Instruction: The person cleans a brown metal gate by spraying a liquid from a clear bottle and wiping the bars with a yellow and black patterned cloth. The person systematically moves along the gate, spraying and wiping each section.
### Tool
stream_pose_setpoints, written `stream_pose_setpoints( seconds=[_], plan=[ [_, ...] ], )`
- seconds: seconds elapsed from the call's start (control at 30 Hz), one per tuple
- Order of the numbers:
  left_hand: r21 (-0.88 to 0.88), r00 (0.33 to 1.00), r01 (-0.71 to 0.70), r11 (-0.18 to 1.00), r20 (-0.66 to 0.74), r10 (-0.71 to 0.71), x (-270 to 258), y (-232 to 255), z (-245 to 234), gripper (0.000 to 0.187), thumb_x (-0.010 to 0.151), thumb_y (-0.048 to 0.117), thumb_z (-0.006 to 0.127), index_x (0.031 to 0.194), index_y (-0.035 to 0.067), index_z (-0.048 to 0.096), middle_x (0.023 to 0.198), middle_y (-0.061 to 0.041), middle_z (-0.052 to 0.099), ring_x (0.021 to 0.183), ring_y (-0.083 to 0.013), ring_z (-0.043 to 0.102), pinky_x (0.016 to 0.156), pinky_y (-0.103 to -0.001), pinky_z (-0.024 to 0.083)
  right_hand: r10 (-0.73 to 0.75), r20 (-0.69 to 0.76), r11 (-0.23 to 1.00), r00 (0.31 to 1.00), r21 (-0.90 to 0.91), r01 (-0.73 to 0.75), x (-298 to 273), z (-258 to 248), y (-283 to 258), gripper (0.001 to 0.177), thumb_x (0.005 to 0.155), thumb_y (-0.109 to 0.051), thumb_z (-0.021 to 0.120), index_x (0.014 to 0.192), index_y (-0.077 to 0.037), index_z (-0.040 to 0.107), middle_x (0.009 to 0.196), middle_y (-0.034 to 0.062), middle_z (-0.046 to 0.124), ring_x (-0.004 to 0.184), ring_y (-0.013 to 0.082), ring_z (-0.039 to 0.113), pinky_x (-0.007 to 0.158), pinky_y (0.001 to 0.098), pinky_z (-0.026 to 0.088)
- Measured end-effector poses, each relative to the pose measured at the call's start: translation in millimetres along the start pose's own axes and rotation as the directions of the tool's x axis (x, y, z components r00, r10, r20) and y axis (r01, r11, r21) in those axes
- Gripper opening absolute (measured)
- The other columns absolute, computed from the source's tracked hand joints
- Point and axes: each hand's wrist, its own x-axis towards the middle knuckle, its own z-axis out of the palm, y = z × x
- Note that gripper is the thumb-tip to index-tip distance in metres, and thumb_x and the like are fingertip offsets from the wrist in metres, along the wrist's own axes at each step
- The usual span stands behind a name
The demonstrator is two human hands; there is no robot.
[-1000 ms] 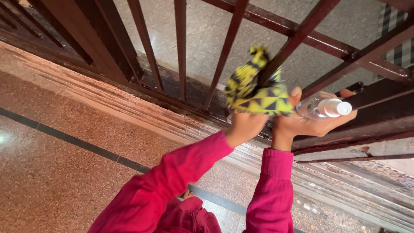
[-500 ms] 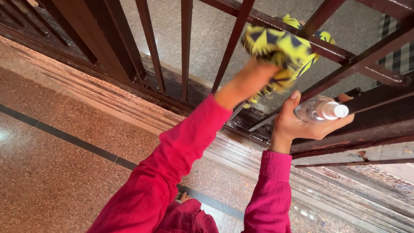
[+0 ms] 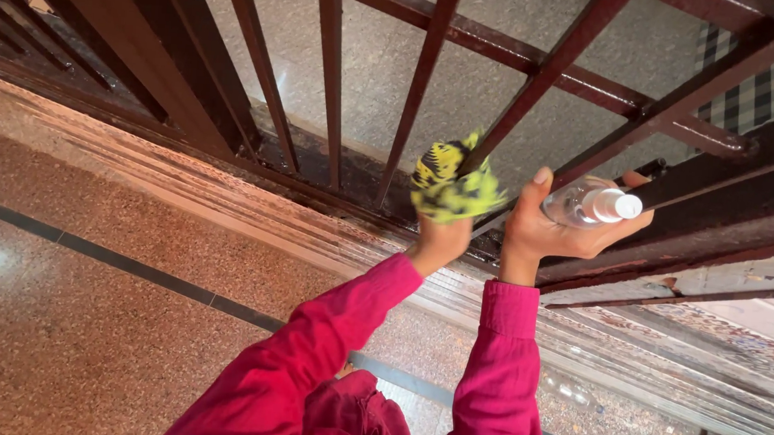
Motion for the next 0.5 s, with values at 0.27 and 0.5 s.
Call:
stream_pose_setpoints(
  seconds=[0.27, 0.5],
  plan=[
    [0.177, 0.829, 0.411, 0.894, 0.335, -0.448, -75.9, -161.3, -38.5, 0.033, 0.101, 0.011, 0.052, 0.132, 0.000, 0.059, 0.131, -0.022, 0.060, 0.120, -0.0393, 0.056, 0.105, -0.044, 0.046, 0.009, 0.006, 0.999, 1.000, 0.031, -0.009, 1.6, 0.7, -1.6, 0.092, 0.095, -0.032, 0.087, 0.153, 0.006, 0.028, 0.144, 0.0147, 0.049, 0.103, 0.0227, 0.059, 0.093, 0.0340, 0.052],
    [-0.211, 0.750, 0.659, 0.722, 0.257, -0.609, -87.8, -73.5, -46.0, 0.039, 0.108, 0.019, 0.032, 0.136, -0.001, 0.050, 0.132, -0.015, 0.056, 0.124, -0.0280, 0.055, 0.109, -0.041, 0.046, 0.005, 0.011, 1.000, 1.000, 0.011, -0.005, 3.4, -0.5, -5.0, 0.084, 0.096, -0.033, 0.086, 0.150, 0.003, 0.033, 0.136, 0.0138, 0.049, 0.103, 0.0231, 0.058, 0.094, 0.0343, 0.051]
  ],
)
